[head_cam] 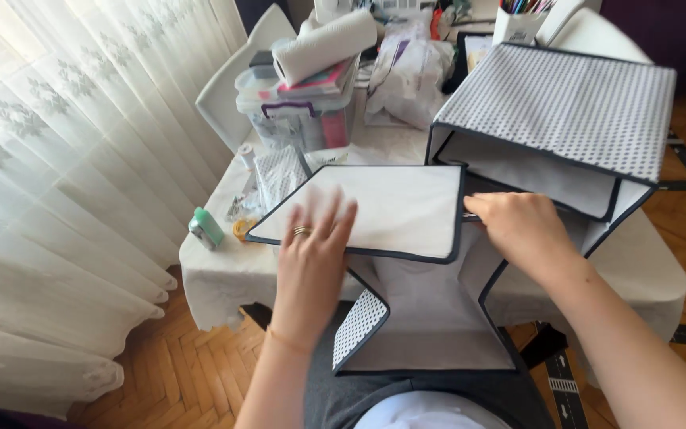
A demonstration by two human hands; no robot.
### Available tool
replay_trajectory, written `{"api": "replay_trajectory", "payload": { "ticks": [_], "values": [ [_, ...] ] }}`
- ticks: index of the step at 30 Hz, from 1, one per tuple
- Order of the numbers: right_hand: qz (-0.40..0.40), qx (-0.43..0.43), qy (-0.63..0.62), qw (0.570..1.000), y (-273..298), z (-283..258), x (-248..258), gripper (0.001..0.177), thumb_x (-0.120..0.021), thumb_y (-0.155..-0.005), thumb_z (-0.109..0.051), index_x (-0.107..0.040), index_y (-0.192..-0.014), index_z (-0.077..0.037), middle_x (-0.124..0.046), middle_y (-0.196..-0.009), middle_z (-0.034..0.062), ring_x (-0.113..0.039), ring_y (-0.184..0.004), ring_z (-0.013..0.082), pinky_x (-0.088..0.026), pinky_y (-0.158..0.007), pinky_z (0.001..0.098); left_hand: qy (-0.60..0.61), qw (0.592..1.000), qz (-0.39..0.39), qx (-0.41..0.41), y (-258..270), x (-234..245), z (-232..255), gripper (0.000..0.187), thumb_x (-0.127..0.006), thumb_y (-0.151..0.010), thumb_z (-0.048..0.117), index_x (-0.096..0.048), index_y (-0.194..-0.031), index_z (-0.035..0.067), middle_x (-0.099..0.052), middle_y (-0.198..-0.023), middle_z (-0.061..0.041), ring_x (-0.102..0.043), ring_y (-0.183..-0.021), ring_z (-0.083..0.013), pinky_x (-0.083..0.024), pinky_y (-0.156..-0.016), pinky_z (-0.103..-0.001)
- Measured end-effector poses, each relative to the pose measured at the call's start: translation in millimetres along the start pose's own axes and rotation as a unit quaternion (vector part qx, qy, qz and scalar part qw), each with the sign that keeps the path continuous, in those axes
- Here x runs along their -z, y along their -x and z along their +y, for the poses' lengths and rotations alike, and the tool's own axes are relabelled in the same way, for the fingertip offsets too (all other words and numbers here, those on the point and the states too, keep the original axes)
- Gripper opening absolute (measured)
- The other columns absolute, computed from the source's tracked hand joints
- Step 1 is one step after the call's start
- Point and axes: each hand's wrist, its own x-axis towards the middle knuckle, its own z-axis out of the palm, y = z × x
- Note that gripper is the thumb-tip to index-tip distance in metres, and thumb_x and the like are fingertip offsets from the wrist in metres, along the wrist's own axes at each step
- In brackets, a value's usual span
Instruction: Assembling foldable fabric storage boxes and inserting their base plates.
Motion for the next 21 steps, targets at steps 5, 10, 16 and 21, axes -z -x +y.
{"api": "replay_trajectory", "payload": {
  "ticks": [5, 10, 16, 21],
  "values": [
    [-0.043, 0.033, -0.005, 0.999, -32.5, 25.8, -14.2, 0.013, -0.068, -0.084, -0.008, -0.074, -0.095, -0.012, -0.075, -0.084, 0.0090, -0.074, -0.074, 0.0257, -0.060, -0.064, 0.0403, 0.118, 0.984, -0.135, 0.017, -2.6, -10.6, -8.8, 0.047, -0.062, -0.086, 0.000, -0.070, -0.129, 0.017, -0.072, -0.130, -0.005, -0.068, -0.122, -0.0256, -0.048, -0.108, -0.043],
    [-0.164, 0.005, 0.051, 0.985, -60.8, 57.8, -39.7, 0.010, -0.068, -0.086, -0.016, -0.075, -0.084, -0.009, -0.074, -0.086, 0.0117, -0.076, -0.081, 0.0243, -0.061, -0.076, 0.0372, 0.088, 0.995, -0.043, 0.005, -10.9, 51.2, 12.0, 0.041, -0.060, -0.093, 0.004, -0.071, -0.130, 0.018, -0.072, -0.131, -0.003, -0.067, -0.125, -0.0242, -0.049, -0.106, -0.042],
    [-0.212, -0.010, 0.017, 0.977, -85.6, 71.7, -42.7, 0.021, -0.066, -0.087, -0.029, -0.073, -0.099, -0.013, -0.075, -0.095, 0.0110, -0.075, -0.089, 0.0255, -0.059, -0.081, 0.0393, 0.246, 0.965, -0.044, -0.083, 29.8, 36.8, 44.9, 0.031, -0.067, -0.105, 0.012, -0.069, -0.133, 0.024, -0.072, -0.135, 0.002, -0.068, -0.128, -0.0178, -0.051, -0.107, -0.037],
    [-0.260, -0.018, -0.013, 0.965, -95.6, 79.6, -48.5, 0.034, -0.064, -0.089, -0.039, -0.072, -0.111, -0.015, -0.075, -0.103, 0.0105, -0.074, -0.095, 0.0266, -0.058, -0.085, 0.0411, 0.365, 0.930, -0.035, -0.040, 50.2, 28.8, 69.6, 0.045, -0.059, -0.093, 0.001, -0.068, -0.135, 0.014, -0.071, -0.138, -0.006, -0.068, -0.131, -0.0248, -0.052, -0.112, -0.039]
  ]
}}
